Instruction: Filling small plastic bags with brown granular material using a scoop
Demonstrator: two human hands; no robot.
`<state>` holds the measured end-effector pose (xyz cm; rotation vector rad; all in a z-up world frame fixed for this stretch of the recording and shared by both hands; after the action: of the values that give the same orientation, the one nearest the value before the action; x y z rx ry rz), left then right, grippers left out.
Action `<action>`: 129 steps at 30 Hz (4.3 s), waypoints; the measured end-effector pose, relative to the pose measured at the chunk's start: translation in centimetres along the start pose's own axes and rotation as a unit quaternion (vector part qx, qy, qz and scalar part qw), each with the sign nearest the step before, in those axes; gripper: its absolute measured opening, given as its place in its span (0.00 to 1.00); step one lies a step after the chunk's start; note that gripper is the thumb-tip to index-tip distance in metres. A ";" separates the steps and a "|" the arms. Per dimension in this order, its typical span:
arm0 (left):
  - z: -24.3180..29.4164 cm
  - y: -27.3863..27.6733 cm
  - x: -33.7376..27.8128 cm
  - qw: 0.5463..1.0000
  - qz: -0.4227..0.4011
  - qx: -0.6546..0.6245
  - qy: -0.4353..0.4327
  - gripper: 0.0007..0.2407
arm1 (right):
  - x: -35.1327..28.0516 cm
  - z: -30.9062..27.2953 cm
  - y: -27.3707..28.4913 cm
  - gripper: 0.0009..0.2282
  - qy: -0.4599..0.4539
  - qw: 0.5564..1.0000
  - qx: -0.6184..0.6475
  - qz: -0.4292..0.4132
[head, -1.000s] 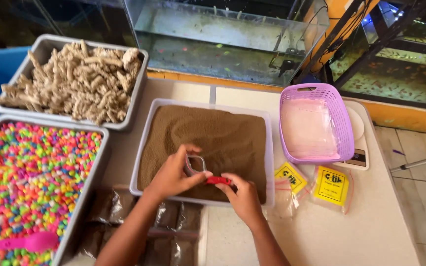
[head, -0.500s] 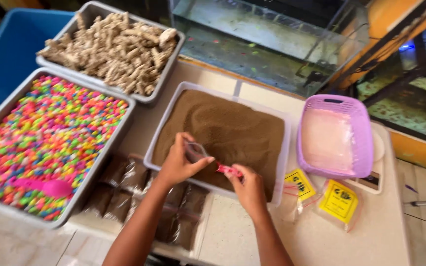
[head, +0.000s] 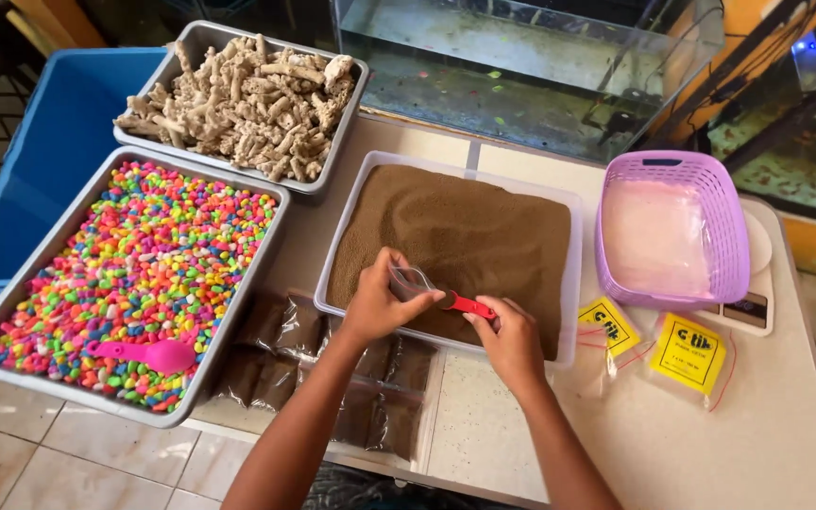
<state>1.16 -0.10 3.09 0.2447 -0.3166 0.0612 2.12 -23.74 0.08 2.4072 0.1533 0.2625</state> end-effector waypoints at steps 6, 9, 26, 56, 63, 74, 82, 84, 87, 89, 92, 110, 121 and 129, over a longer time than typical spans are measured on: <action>0.7 -0.3 0.1 0.999 -0.017 -0.026 0.017 0.25 | 0.3 0.2 0.4 0.13 -0.006 1.000 0.019 -0.004; 0.9 0.9 0.2 1.000 -0.016 -0.022 0.002 0.27 | 0.1 -0.1 0.4 0.13 0.020 1.000 -0.005 0.001; 1.9 -0.3 0.0 0.990 -0.121 0.038 0.063 0.22 | -0.2 -0.9 1.3 0.13 -0.032 0.999 0.036 0.004; 1.5 -0.5 0.3 0.977 -0.164 0.068 0.121 0.31 | -3.0 -11.0 3.6 0.12 0.185 0.976 0.040 0.111; 0.7 -1.0 0.2 0.975 -0.220 -0.007 0.033 0.37 | -2.7 -11.3 3.3 0.13 0.228 0.967 -0.007 0.114; 0.7 -1.0 0.5 0.970 -0.233 -0.053 0.038 0.29 | -2.3 -12.4 4.7 0.09 0.300 0.946 -0.048 0.110; -1.4 -1.1 0.8 0.975 -0.193 -0.079 0.077 0.26 | -2.6 -12.7 5.6 0.09 0.364 0.909 -0.138 0.147; -1.7 -0.9 0.9 0.981 -0.169 -0.072 0.058 0.26 | -2.6 -12.4 6.1 0.11 0.366 0.904 -0.126 0.179; -1.4 -0.6 0.9 0.985 -0.141 -0.085 0.050 0.23 | -2.5 -10.5 6.4 0.13 0.343 0.913 -0.090 0.201; -0.6 -0.1 1.5 0.986 -0.137 -0.082 0.039 0.23 | -1.8 -9.1 6.5 0.11 0.307 0.927 -0.099 0.191; -0.2 0.1 0.9 0.987 -0.126 -0.097 0.039 0.20 | -1.4 -6.2 5.6 0.11 0.233 0.955 -0.142 0.115; -0.2 0.6 0.6 0.993 -0.093 -0.061 0.027 0.26 | -0.1 -1.9 -0.8 0.12 -0.030 0.996 -0.069 -0.045; 1.1 -0.1 0.8 0.982 -0.149 0.003 0.117 0.21 | -0.6 -5.2 4.4 0.12 -0.059 0.996 0.044 0.042; 1.8 -0.3 0.5 0.983 -0.155 -0.003 0.102 0.21 | -1.0 -9.9 5.5 0.12 0.040 0.996 0.032 0.068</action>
<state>1.17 -0.79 4.81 0.2766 -0.0721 -0.2223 -0.89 -21.71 10.85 2.4765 0.0349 0.4227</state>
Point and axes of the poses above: each hand's wrist, its own x-axis towards the middle knuckle, its own y-axis out of the back of the hand, z = x × y, the point moved 6 cm from there along x, towards the middle knuckle, and after that the axes turned 5 degrees about -z, right-handed, at the moved point
